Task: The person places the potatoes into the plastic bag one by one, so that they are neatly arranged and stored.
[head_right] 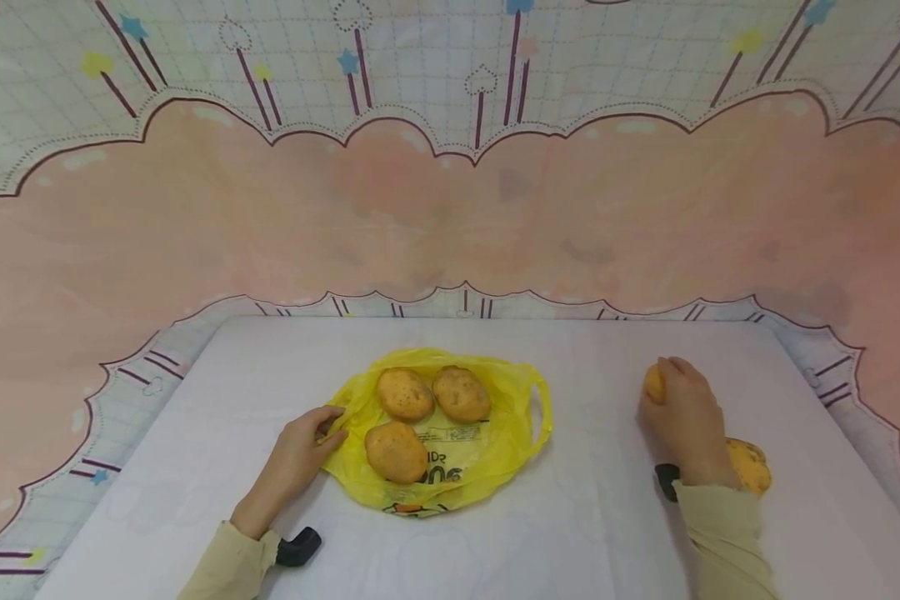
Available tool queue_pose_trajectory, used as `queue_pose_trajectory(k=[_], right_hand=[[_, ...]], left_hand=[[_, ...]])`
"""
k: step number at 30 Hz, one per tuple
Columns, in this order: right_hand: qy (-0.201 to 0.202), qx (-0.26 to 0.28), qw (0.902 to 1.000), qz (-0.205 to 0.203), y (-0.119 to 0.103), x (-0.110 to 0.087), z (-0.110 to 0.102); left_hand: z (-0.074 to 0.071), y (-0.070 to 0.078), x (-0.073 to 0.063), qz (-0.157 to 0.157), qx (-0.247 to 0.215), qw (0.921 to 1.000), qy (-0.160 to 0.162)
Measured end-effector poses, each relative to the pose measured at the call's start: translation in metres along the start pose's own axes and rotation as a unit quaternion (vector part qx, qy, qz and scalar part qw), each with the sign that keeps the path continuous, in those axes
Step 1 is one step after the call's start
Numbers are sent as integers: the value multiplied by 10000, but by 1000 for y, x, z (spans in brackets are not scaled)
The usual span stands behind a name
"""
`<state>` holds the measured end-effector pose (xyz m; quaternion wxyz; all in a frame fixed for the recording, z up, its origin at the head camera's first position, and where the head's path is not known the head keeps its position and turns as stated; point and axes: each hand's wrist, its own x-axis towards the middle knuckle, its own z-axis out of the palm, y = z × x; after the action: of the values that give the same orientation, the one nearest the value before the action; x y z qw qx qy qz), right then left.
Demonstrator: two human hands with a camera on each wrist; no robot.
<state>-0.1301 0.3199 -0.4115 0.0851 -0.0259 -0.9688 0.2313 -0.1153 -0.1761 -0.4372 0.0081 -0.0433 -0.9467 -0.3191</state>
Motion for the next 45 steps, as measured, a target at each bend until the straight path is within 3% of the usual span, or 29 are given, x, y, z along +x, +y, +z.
queue_pose_trajectory(k=[9,21,32,38,45], right_hand=[[-235,36,9997,71,-20,0,-3],[296,211,9963,-780,-46,-5,-1],[119,224,9919,-1242,-73,-12,-3],[318,63,9845,-1722,-84,-13,-2],[395,-73,9740,-2230,-95,-15,2]], left_hand=[[1,-1,1,77,-26,10000,53],[1,-4,1,17,6,10000,14],[1,-5,0,219,15,9996,163],[2,-6,1,9,27,10000,34],[-1,-3,0,41,42,10000,19]])
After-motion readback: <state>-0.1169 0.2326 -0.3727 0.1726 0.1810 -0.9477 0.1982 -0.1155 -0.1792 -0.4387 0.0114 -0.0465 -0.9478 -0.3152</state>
